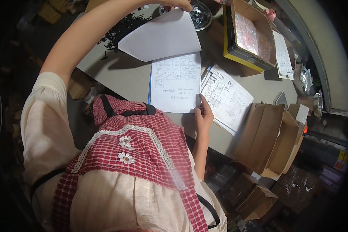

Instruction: The person picks up screws from a pile on the table by hand, gathers them in their palm, and then places them into a small plastic bag. They then move a clipboard from the table, flip through several pages of paper attached to it, and use a pen to write on one of the sheets.

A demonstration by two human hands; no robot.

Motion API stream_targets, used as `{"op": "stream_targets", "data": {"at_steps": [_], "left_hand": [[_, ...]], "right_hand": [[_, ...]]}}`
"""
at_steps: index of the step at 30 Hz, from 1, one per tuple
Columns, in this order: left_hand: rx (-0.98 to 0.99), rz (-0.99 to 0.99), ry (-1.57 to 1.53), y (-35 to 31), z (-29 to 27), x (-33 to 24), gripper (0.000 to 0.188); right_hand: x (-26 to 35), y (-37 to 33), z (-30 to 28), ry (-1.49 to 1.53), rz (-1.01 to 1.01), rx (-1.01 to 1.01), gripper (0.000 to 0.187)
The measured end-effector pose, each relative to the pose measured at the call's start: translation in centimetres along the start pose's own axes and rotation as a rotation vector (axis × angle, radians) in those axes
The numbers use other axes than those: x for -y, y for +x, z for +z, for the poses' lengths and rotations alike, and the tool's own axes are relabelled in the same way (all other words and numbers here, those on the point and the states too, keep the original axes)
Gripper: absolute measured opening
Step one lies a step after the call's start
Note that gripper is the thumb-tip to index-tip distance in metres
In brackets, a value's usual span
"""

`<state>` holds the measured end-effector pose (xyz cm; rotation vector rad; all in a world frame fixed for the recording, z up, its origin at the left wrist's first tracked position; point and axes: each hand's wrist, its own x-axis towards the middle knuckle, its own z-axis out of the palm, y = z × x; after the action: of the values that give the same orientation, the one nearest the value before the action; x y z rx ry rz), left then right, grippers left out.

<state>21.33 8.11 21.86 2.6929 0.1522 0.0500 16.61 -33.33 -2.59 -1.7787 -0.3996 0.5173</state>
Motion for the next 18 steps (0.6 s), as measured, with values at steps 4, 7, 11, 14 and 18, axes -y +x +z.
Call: {"op": "stream_targets", "data": {"at_steps": [4,7,11,14,18], "left_hand": [[0.06,-0.057,-0.045,-1.0,-0.1,1.1,0.038],[0.04,-0.068,-0.083,-1.8,-0.4,1.2,0.035],[0.029,-0.021,-0.069,-1.8,-0.8,0.9,0.034],[-0.034,0.001,0.01,-2.5,-1.1,0.3,0.034],[-0.155,0.079,0.056,-2.3,-0.6,-0.1,0.034]], "right_hand": [[-0.9,0.6,-0.5,-0.15,-0.17,0.054,0.042],[-0.6,0.8,-0.5,-0.136,-0.096,0.055,0.038],[-0.8,1.0,-0.7,-0.129,-0.086,0.067,0.038],[-1.1,1.2,-0.7,-0.127,-0.083,0.094,0.039],[-0.9,1.0,-0.5,-0.1,-0.026,0.061,0.037]]}}
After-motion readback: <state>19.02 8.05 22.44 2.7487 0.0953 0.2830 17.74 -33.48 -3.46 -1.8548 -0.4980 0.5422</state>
